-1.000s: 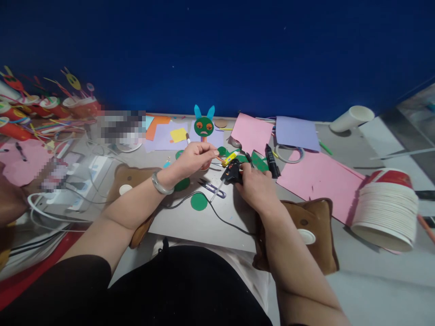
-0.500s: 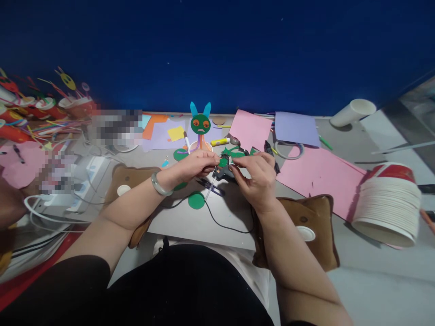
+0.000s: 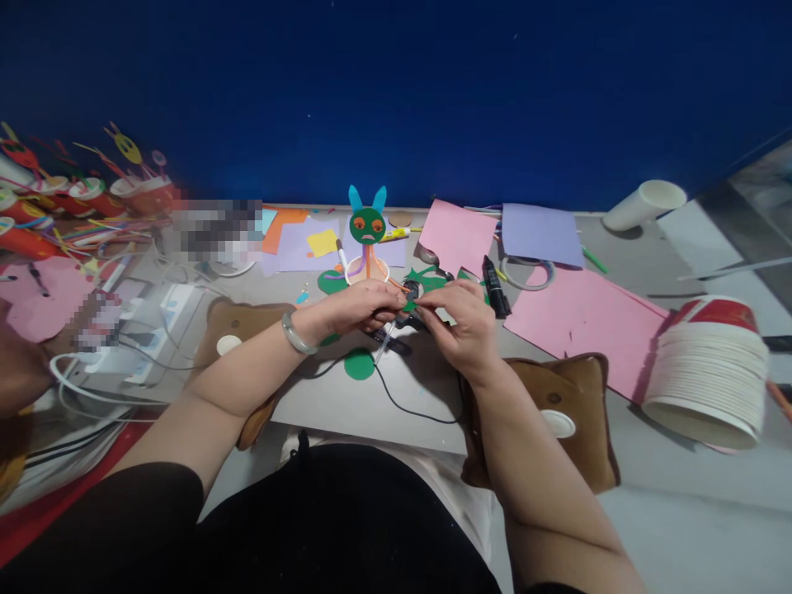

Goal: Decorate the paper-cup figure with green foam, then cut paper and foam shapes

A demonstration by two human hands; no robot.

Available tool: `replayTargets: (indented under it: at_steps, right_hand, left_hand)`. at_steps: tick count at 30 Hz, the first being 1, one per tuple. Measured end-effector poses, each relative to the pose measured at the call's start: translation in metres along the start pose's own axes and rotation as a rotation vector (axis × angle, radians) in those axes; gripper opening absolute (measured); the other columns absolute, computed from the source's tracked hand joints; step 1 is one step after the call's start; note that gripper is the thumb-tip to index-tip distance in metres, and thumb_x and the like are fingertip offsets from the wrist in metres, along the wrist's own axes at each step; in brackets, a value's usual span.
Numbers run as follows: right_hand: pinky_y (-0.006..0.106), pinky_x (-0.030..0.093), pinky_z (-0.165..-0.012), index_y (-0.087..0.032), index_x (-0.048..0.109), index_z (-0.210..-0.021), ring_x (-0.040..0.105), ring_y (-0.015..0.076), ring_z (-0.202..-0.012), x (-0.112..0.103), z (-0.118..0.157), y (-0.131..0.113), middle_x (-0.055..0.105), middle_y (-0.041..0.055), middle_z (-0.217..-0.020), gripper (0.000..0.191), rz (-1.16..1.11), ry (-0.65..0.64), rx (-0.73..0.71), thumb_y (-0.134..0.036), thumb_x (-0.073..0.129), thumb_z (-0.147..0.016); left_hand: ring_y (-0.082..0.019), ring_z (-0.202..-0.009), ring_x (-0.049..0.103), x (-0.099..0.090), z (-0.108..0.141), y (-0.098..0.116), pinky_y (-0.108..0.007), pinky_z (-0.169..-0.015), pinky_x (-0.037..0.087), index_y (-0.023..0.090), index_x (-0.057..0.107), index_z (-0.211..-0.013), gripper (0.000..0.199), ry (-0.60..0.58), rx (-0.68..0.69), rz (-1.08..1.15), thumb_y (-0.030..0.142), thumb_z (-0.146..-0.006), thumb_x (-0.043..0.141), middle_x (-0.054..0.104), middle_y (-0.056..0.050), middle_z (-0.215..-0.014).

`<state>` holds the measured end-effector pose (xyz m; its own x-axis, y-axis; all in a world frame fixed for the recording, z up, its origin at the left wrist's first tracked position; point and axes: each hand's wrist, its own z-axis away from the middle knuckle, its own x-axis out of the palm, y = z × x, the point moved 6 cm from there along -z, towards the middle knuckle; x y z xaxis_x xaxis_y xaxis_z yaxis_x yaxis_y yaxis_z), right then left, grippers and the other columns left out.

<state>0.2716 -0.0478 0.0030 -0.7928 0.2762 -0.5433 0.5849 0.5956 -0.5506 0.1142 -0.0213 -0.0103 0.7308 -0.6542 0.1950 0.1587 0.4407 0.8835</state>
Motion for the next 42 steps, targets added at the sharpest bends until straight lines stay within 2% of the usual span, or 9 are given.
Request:
replayTargets:
  at_steps: [6, 9, 12, 15, 18, 21, 24, 33, 42]
  right_hand:
    - [0.032, 0.052, -0.061, -0.024, 0.070, -0.083, 0.061, 0.0155, -0.059, 0.013, 0.005, 0.029, 0.069, -0.0002, -0.068, 0.023, -0.446, -0.009, 0.534, -0.044, 0.081, -0.085]
    - [0.028, 0.047, -0.054, -0.023, 0.067, -0.080, 0.055, 0.0123, -0.053, 0.018, 0.004, 0.032, 0.068, -0.0005, -0.067, 0.031, -0.532, 0.001, 0.633, -0.048, 0.086, -0.079]
    - [0.027, 0.041, -0.049, -0.023, 0.065, -0.078, 0.050, 0.0108, -0.049, 0.022, 0.003, 0.033, 0.067, -0.0010, -0.065, 0.031, -0.522, -0.003, 0.665, -0.046, 0.084, -0.079]
    - [0.027, 0.039, -0.048, -0.023, 0.064, -0.076, 0.049, 0.0119, -0.046, 0.026, 0.002, 0.035, 0.060, -0.0032, -0.055, 0.022, -0.386, -0.067, 0.633, -0.040, 0.079, -0.082]
    - [0.029, 0.042, -0.051, -0.023, 0.066, -0.075, 0.053, 0.0141, -0.051, 0.028, -0.002, 0.034, 0.064, -0.0010, -0.060, 0.014, -0.193, -0.126, 0.508, -0.032, 0.074, -0.081]
    - [0.031, 0.049, -0.059, -0.023, 0.065, -0.071, 0.060, 0.0162, -0.062, 0.028, -0.008, 0.031, 0.076, 0.0035, -0.080, 0.010, -0.080, -0.129, 0.342, -0.027, 0.071, -0.080]
    - [0.033, 0.053, -0.067, -0.024, 0.065, -0.069, 0.065, 0.0185, -0.070, 0.026, -0.009, 0.035, 0.079, 0.0046, -0.086, 0.011, -0.031, -0.124, 0.295, -0.026, 0.068, -0.079]
    - [0.041, 0.056, -0.085, -0.025, 0.071, -0.073, 0.070, 0.0244, -0.085, 0.025, -0.006, 0.046, 0.080, 0.0029, -0.088, 0.007, 0.034, -0.168, 0.282, -0.027, 0.071, -0.080]
    - [0.038, 0.059, -0.083, -0.023, 0.073, -0.077, 0.074, 0.0234, -0.088, 0.023, -0.005, 0.043, 0.082, 0.0043, -0.093, 0.005, -0.025, -0.129, 0.348, -0.026, 0.071, -0.081]
  left_hand:
    - [-0.009, -0.056, 0.043, -0.033, 0.011, 0.033, -0.025, -0.057, 0.034, 0.017, 0.063, -0.071, 0.036, 0.345, 0.441, -0.462, 0.032, -0.102, 0.053, 0.050, 0.003, -0.058]
    - [-0.011, -0.058, 0.046, -0.045, 0.022, 0.044, -0.027, -0.062, 0.037, 0.018, 0.062, -0.072, 0.031, 0.539, 0.638, -0.633, 0.036, -0.098, 0.060, 0.051, 0.004, -0.059]
    - [-0.013, -0.060, 0.051, -0.049, 0.024, 0.045, -0.029, -0.064, 0.038, 0.019, 0.068, -0.082, 0.021, 0.633, 0.666, -0.837, 0.035, -0.095, 0.063, 0.056, 0.003, -0.059]
    - [-0.018, -0.078, 0.065, -0.043, 0.019, 0.044, -0.031, -0.070, 0.041, 0.020, 0.075, -0.097, 0.017, 0.645, 0.677, -1.083, 0.032, -0.095, 0.063, 0.073, -0.003, -0.081]
    - [-0.024, -0.095, 0.069, -0.032, 0.011, 0.041, -0.035, -0.080, 0.044, 0.020, 0.076, -0.107, 0.021, 0.609, 0.700, -1.311, 0.028, -0.094, 0.062, 0.078, -0.007, -0.102]
    - [-0.027, -0.096, 0.068, -0.021, 0.006, 0.038, -0.041, -0.090, 0.043, 0.017, 0.076, -0.105, 0.022, 0.529, 0.712, -1.485, 0.026, -0.095, 0.059, 0.076, -0.010, -0.098]
    - [-0.027, -0.094, 0.065, -0.014, 0.004, 0.036, -0.048, -0.099, 0.039, 0.016, 0.075, -0.097, 0.022, 0.492, 0.712, -1.586, 0.025, -0.097, 0.055, 0.073, -0.011, -0.097]
    - [-0.023, -0.095, 0.062, -0.010, -0.022, 0.029, -0.045, -0.103, 0.037, 0.016, 0.075, -0.083, 0.032, 0.492, 0.632, -1.618, 0.006, -0.099, 0.048, 0.069, -0.010, -0.094]
    - [-0.025, -0.092, 0.061, -0.017, -0.021, 0.032, -0.046, -0.095, 0.033, 0.016, 0.077, -0.093, 0.032, 0.457, 0.538, -1.593, 0.019, -0.104, 0.047, 0.071, -0.010, -0.095]
